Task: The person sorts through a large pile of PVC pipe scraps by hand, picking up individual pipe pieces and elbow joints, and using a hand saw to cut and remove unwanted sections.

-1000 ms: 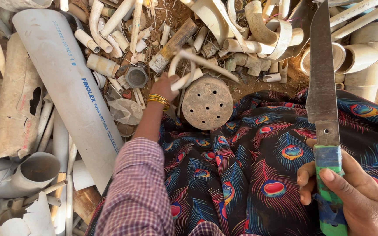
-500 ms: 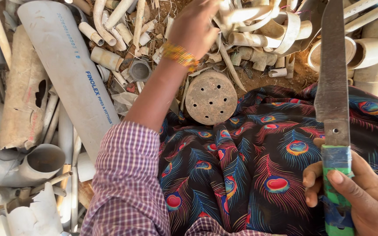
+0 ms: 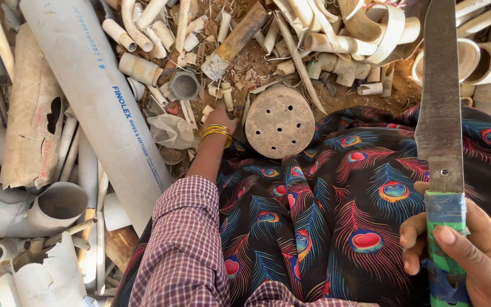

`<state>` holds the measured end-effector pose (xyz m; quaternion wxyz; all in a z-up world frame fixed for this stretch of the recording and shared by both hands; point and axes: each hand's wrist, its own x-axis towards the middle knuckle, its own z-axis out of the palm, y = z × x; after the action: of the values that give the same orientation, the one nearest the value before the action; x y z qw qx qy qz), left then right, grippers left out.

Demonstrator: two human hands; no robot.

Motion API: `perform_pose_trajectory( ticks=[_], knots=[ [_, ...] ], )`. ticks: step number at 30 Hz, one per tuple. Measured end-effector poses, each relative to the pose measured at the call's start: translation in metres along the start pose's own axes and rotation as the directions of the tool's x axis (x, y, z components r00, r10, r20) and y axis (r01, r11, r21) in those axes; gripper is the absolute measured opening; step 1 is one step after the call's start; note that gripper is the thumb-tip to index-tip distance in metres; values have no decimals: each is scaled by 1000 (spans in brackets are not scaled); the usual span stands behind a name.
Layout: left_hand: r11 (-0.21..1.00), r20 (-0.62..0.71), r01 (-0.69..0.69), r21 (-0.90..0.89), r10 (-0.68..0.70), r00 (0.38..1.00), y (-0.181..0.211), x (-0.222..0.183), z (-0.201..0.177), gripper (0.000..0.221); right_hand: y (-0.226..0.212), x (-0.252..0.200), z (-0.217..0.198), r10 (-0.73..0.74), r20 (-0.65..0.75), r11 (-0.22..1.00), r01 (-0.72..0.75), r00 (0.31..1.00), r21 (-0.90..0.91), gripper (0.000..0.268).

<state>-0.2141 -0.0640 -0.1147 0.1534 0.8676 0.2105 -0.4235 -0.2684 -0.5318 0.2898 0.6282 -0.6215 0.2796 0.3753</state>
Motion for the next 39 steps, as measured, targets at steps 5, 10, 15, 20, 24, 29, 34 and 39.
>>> perform_pose_trajectory(
  ticks=[5,10,15,20,24,29,34,39],
  knots=[
    [979,47,-203,-7,203,978,1,22,7,39,-4,4,5,4,-18,999,-5,1000,-38,68],
    [991,321,-78,-112,111,940,-44,41,-50,35,1,5,3,37,-18,999,-37,999,-36,71],
    [983,-194,48,175,-13,981,-97,48,-134,33,2,6,2,42,-42,998,-44,998,-46,71],
    [988,-65,-2,155,12,998,-77,46,-94,43,-1,5,5,35,-47,998,-38,998,-56,70],
    [990,-85,66,-123,-77,993,-40,30,-29,76,-3,3,6,6,10,1000,-6,1000,-15,70],
    [988,227,127,-86,-105,968,3,-3,-91,53,-4,4,5,23,39,999,-24,999,31,68],
    [908,108,-130,-397,187,976,84,-59,-204,49,-7,3,6,26,33,996,-28,999,84,67],
    [590,-118,-439,-678,502,857,123,-85,-218,43,-9,1,8,49,-16,998,-48,999,41,66]
  ],
)
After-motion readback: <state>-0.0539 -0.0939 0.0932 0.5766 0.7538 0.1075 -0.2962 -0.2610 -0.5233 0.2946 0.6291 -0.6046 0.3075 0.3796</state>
